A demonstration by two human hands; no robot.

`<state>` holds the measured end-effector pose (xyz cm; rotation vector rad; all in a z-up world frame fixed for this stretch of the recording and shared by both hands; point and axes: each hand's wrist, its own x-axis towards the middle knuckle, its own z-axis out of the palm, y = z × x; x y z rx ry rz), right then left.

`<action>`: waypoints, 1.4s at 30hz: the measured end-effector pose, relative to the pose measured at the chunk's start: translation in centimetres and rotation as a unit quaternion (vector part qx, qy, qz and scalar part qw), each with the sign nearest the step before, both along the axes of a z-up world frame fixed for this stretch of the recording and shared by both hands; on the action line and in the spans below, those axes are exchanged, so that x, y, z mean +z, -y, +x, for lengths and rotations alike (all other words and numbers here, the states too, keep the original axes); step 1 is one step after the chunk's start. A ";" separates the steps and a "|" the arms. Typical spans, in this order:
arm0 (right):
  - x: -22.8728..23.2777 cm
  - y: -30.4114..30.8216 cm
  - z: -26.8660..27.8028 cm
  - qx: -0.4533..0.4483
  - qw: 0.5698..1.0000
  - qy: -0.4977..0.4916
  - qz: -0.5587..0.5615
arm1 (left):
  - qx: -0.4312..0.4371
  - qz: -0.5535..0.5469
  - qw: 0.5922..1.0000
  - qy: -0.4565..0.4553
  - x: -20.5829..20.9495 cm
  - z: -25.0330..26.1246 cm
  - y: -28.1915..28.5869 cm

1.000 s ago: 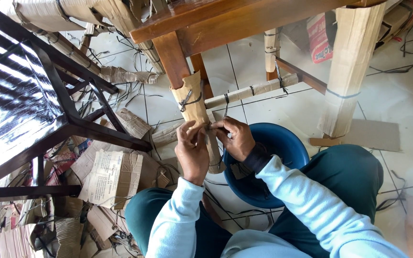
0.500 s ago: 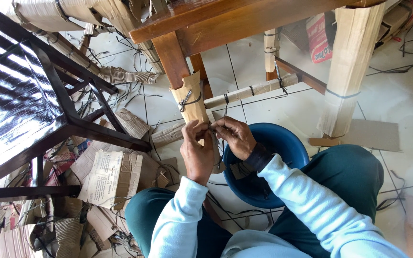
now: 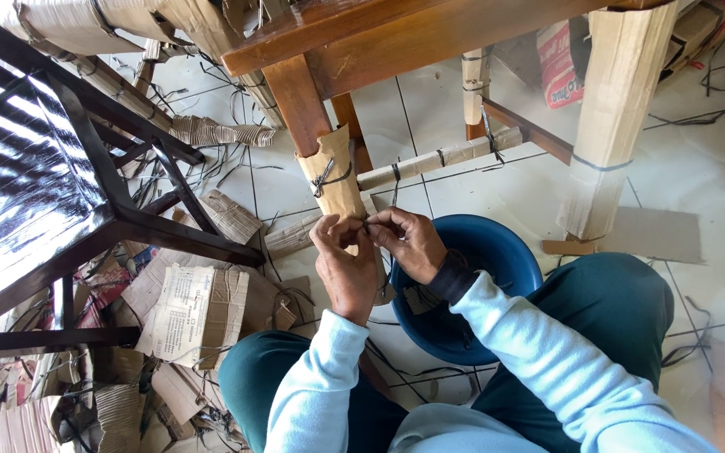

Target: The person wraps cardboard around the legs of a wooden chair and secures it with wire, then continues to wrap additional furniture parts.

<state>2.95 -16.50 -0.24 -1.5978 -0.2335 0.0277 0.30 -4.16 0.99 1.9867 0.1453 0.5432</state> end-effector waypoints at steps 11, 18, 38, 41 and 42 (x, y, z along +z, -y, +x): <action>-0.7 0.0 0.2 -0.004 1.000 -0.015 0.003 | 0.010 -0.028 1.000 0.000 0.8 -0.2 0.3; -1.7 0.2 1.0 -0.043 0.999 0.008 -0.022 | 0.023 -0.034 0.999 0.002 0.6 -0.3 0.1; -5.0 0.3 3.7 -0.086 0.994 0.007 -0.063 | 0.058 -0.057 0.996 -0.041 -0.8 -0.8 -2.8; -4.3 2.6 4.1 -0.105 0.993 -0.018 -0.059 | 0.039 -0.065 0.997 -0.033 -1.4 -1.1 -3.3; -3.8 3.8 4.2 -0.121 0.990 -0.027 -0.073 | 0.029 -0.054 0.998 -0.009 -1.8 -1.1 -3.3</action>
